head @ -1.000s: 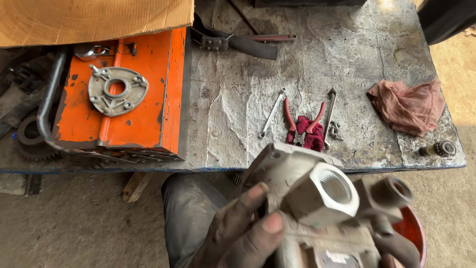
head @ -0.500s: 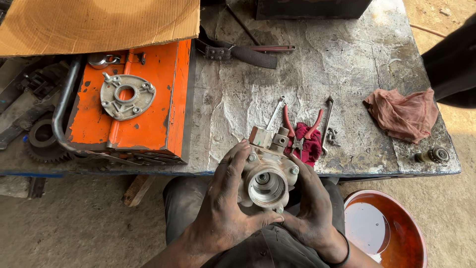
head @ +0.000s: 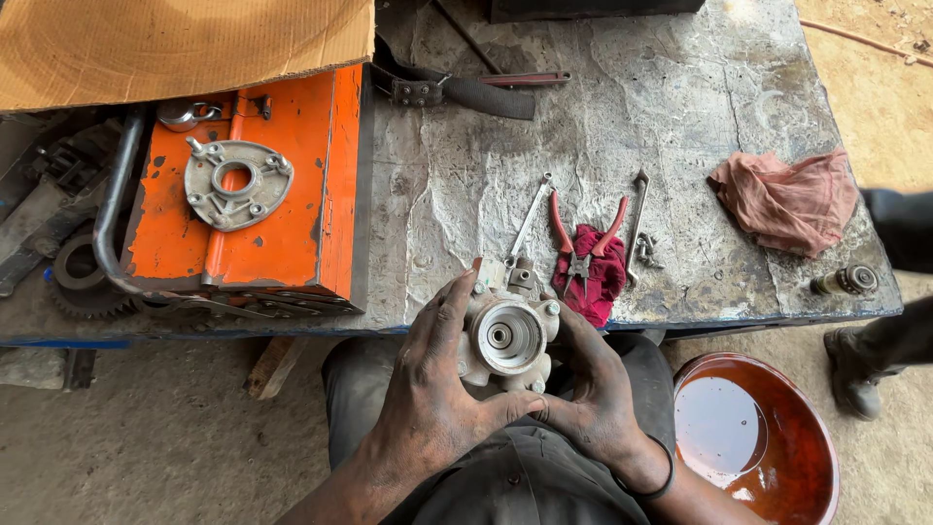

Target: The person disassembles a small mechanical component on a workbench using a wrench and pliers. They remove a nut and internal parts, place them in a bowl, and then reassemble the component by inserting parts back and tightening the nut.

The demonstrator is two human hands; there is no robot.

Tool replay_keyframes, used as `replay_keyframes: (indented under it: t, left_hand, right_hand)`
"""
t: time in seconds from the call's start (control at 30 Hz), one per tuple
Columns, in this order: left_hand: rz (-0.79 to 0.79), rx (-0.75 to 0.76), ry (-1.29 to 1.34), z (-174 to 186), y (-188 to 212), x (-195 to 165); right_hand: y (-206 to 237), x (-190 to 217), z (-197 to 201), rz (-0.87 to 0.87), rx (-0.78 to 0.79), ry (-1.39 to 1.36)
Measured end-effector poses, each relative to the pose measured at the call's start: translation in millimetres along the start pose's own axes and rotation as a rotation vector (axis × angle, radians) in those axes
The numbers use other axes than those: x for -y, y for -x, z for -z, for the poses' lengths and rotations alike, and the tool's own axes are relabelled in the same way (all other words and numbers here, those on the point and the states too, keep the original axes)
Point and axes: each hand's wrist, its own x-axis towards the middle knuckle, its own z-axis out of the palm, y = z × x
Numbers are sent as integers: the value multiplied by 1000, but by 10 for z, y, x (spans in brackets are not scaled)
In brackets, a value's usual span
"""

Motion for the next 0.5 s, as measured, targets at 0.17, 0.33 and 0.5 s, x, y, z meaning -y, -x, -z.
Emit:
replay_keyframes:
  t: [0.17,0.33,0.5]
  left_hand:
    - [-46,-28,-27,-26,25,-24]
    - [-83,-53,-88,-57,27,-44]
    - [-145,-80,-104,-41,20,-100]
  right_hand:
    - [34,-24,-11,-20,10,-112]
    - [29,-38,-5,7,12,-97]
    - [21,-13,4,-25,25,-100]
